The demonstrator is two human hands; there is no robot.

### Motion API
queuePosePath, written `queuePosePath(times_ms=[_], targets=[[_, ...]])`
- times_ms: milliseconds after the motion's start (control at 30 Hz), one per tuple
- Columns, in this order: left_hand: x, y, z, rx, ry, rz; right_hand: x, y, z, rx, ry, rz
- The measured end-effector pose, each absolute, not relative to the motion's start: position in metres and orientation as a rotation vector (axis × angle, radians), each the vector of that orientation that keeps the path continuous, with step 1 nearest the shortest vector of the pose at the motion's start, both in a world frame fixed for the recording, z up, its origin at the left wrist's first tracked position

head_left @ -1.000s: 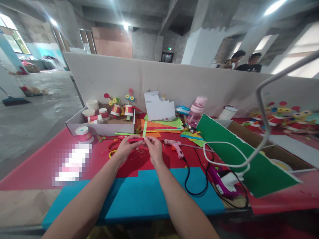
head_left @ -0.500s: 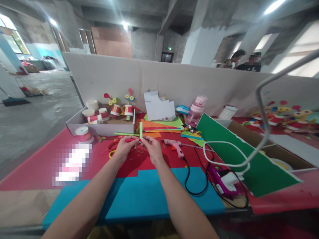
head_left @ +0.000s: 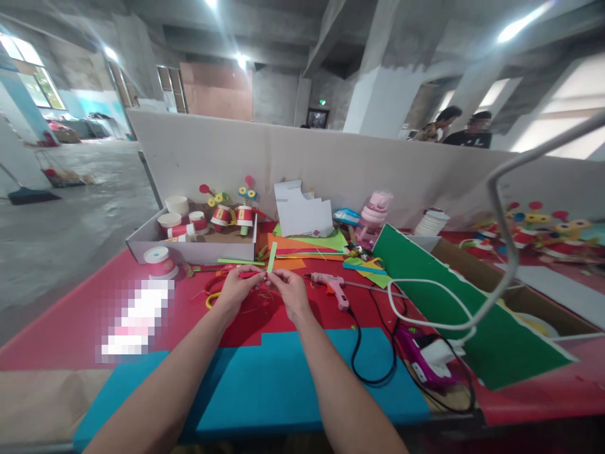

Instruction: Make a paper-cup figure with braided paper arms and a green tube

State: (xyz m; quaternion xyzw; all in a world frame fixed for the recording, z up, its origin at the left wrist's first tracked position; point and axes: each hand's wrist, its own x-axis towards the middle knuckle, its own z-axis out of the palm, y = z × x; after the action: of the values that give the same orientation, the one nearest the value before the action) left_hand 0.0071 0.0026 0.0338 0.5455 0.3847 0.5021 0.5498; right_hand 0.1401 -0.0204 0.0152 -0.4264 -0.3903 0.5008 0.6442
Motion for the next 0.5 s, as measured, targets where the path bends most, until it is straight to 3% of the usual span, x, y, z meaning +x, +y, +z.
queuePosePath(times_ms=[500], targets=[[0.006,0.012,0.019,1.293,0.885,1.170,0.138,-0.015,0.010,-0.985,-0.820,1.125]])
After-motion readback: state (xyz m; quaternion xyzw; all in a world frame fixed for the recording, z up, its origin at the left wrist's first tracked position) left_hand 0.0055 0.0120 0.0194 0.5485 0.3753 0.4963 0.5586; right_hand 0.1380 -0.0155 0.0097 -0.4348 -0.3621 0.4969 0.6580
